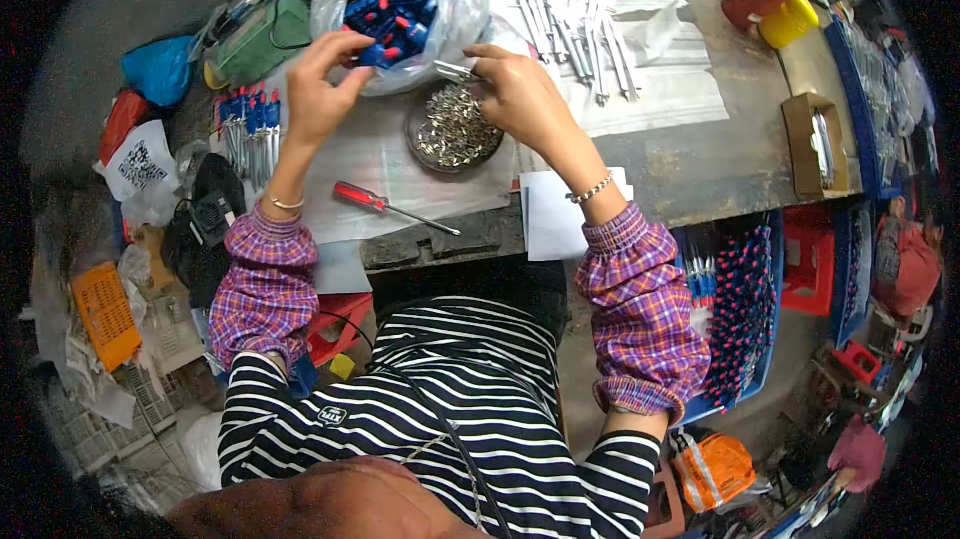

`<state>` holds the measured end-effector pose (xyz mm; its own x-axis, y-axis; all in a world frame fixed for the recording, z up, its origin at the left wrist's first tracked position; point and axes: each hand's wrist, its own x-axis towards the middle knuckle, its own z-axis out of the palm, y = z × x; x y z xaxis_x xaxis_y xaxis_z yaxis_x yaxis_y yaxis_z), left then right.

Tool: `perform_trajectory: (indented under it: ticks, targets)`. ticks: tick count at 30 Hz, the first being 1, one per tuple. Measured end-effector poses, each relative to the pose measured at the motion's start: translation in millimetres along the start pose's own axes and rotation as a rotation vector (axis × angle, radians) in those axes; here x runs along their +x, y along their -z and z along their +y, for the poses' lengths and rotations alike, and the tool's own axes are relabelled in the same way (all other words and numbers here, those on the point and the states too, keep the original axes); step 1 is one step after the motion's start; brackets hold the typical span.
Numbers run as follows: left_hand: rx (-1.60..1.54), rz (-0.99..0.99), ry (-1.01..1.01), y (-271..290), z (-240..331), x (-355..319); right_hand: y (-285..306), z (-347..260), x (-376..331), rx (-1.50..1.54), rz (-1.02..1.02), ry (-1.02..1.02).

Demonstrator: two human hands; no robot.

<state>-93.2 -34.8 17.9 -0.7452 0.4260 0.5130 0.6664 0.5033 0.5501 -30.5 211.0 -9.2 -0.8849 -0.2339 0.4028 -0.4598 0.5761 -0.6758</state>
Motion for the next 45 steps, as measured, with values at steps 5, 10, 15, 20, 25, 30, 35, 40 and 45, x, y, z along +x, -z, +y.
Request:
perform_trajectory:
  ticks: [5,10,15,20,25,30,35,40,45]
  targets:
    - [-0.595,-0.08,0.338,3.0,20.0,-13.3,25.7,-31.3,-19.7,0.122,-0.023,-0.238]
    - [-1.053,-0.335,0.497,2.7,52.7,-42.0,42.3,-72.5,-69.5,0.541,-0.139,-0.517]
    - [-1.191,-0.521,0.593,-16.1,67.2,-65.9,15.1,-95.4,-138.9,0.892,-0.163,-0.823]
    - [-1.26,-0.588,0.762,-25.4,78.2,-78.3,-21.8,-97.4,-176.6,1.062,-0.075,-0.844]
    - [-1.185,-0.584,0.58,-33.2,87.6,-83.9,-34.3,-98.2,-189.8,1.154,-0.014,-0.838]
    - [-1.368,-0.616,0.758,-35.8,95.1,-90.0,-36.1,-102.5,-194.7,1.115,-0.003,-0.818]
    - [-1.408,-0.585,0.89,-41.0,101.2,-95.7,-33.4,-109.2,-191.9,1.116,-0.03,-0.807]
    - [-1.464,-0.585,1.003,-41.6,99.6,-99.5,-32.7,-107.8,-190.7,1.129,-0.078,-0.823]
    - [-1.415,-0.706,1.029,-43.0,101.9,-108.8,-33.4,-107.4,-189.0,1.184,-0.067,-0.869]
